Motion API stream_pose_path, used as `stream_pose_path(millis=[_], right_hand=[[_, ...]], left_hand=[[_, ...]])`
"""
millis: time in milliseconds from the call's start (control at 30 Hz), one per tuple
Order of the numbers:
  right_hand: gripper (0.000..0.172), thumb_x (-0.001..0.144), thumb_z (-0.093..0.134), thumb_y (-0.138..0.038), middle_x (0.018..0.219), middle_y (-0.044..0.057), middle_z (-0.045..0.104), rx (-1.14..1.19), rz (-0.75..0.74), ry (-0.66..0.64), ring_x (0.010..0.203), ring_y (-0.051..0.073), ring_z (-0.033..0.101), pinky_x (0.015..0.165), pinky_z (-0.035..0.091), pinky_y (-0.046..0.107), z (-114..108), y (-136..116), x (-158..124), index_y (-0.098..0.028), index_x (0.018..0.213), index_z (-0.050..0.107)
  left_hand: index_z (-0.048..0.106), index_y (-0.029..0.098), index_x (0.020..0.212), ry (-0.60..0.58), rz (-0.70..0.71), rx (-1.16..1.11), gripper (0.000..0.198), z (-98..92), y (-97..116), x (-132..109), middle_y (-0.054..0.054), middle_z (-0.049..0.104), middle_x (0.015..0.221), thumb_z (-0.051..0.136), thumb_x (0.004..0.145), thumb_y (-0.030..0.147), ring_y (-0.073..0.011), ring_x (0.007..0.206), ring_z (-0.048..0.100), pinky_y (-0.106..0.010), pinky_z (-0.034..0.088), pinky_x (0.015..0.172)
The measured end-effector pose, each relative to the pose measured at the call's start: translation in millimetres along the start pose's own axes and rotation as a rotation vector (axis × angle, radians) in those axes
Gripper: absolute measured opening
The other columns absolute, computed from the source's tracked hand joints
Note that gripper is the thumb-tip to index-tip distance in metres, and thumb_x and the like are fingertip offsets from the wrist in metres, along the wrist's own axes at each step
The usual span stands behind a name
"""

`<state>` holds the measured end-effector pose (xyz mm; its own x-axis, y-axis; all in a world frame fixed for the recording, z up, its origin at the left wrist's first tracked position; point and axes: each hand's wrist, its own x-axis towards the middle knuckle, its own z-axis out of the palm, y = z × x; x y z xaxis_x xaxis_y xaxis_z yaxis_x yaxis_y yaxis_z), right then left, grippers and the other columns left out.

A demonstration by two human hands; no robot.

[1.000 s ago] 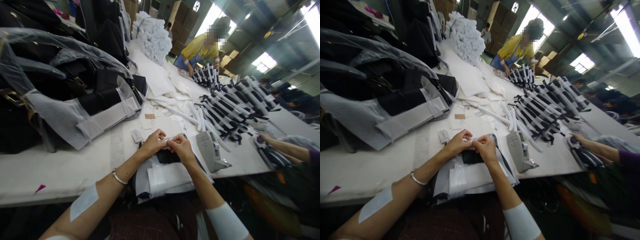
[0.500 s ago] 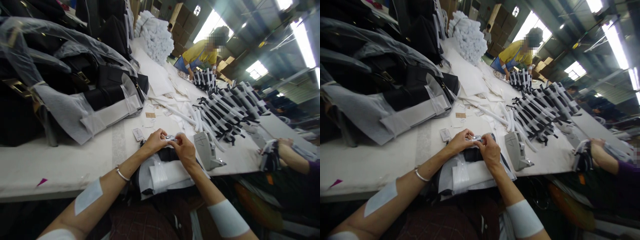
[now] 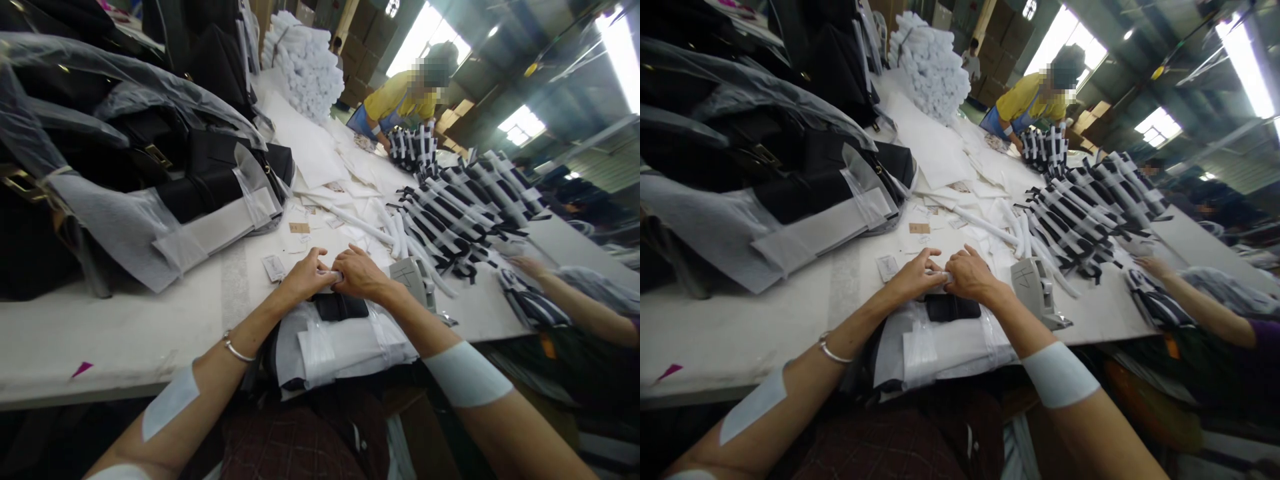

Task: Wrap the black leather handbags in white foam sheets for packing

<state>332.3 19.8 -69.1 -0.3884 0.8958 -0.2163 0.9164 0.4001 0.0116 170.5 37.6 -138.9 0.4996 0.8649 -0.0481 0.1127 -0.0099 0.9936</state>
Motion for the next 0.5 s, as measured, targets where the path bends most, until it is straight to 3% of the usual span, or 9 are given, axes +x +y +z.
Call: stream_pose_path(millis=[100,167,267,333,400,467,500], right_hand=[[0.022,0.067,0.082,-0.031,0.093,0.009,0.074,0.101,0.087,-0.043,0.098,0.029,0.066,0.106,0.038,0.044,-4.3,13.3,23.3,-0.018,0.084,0.075],[0.037,0.068,0.082,-0.033,0.11,0.012,0.072,0.147,0.16,0.004,0.104,0.03,0.066,0.1,0.045,0.041,-4.1,23.4,34.2,-0.018,0.101,0.074],[0.061,0.076,0.077,-0.034,0.136,0.015,0.06,0.196,0.244,0.15,0.121,0.029,0.058,0.102,0.045,0.04,-6.8,32.4,32.1,-0.017,0.132,0.059],[0.057,0.08,0.073,-0.031,0.134,0.013,0.061,0.305,0.302,0.323,0.12,0.026,0.059,0.102,0.045,0.038,-14.1,32.2,13.3,-0.017,0.133,0.059],[0.038,0.081,0.07,-0.031,0.117,0.01,0.071,0.475,0.388,0.491,0.104,0.023,0.066,0.094,0.05,0.037,-23.5,27.8,-20.5,-0.018,0.117,0.068],[0.024,0.082,0.069,-0.037,0.092,0.006,0.075,0.676,0.503,0.527,0.082,0.02,0.069,0.08,0.053,0.033,-28.3,19.9,-65.6,-0.017,0.095,0.074],[0.028,0.082,0.068,-0.043,0.079,0.006,0.074,0.792,0.565,0.482,0.072,0.018,0.067,0.072,0.053,0.031,-26.4,14.7,-90.3,-0.016,0.083,0.074]], left_hand=[[0.044,0.016,0.134,0.2,0.119,0.089,0.066,-9.7,-0.1,4.1,-0.014,0.064,0.124,0.071,0.076,0.03,-0.0268,0.116,0.061,-0.042,0.046,0.103],[0.046,0.015,0.133,0.331,0.209,0.118,0.061,-19.4,-1.3,5.7,-0.017,0.057,0.135,0.068,0.078,0.029,-0.0278,0.128,0.053,-0.044,0.04,0.11],[0.05,0.016,0.131,0.424,0.291,0.186,0.05,-36.7,0.5,2.0,-0.015,0.055,0.138,0.061,0.084,0.031,-0.026,0.132,0.049,-0.044,0.035,0.114],[0.052,0.017,0.131,0.437,0.292,0.231,0.048,-48.4,5.8,-4.7,-0.013,0.055,0.138,0.057,0.087,0.033,-0.0253,0.132,0.049,-0.044,0.035,0.115],[0.054,0.017,0.13,0.434,0.264,0.27,0.046,-59.1,12.9,-13.4,-0.012,0.057,0.136,0.055,0.088,0.035,-0.025,0.129,0.051,-0.043,0.036,0.113],[0.056,0.017,0.128,0.416,0.236,0.33,0.045,-67.7,19.2,-23.6,-0.011,0.059,0.134,0.052,0.088,0.037,-0.0248,0.127,0.053,-0.042,0.038,0.112],[0.057,0.017,0.127,0.398,0.232,0.371,0.045,-70.6,21.0,-29.3,-0.01,0.059,0.134,0.051,0.089,0.039,-0.0246,0.127,0.053,-0.042,0.039,0.111]])
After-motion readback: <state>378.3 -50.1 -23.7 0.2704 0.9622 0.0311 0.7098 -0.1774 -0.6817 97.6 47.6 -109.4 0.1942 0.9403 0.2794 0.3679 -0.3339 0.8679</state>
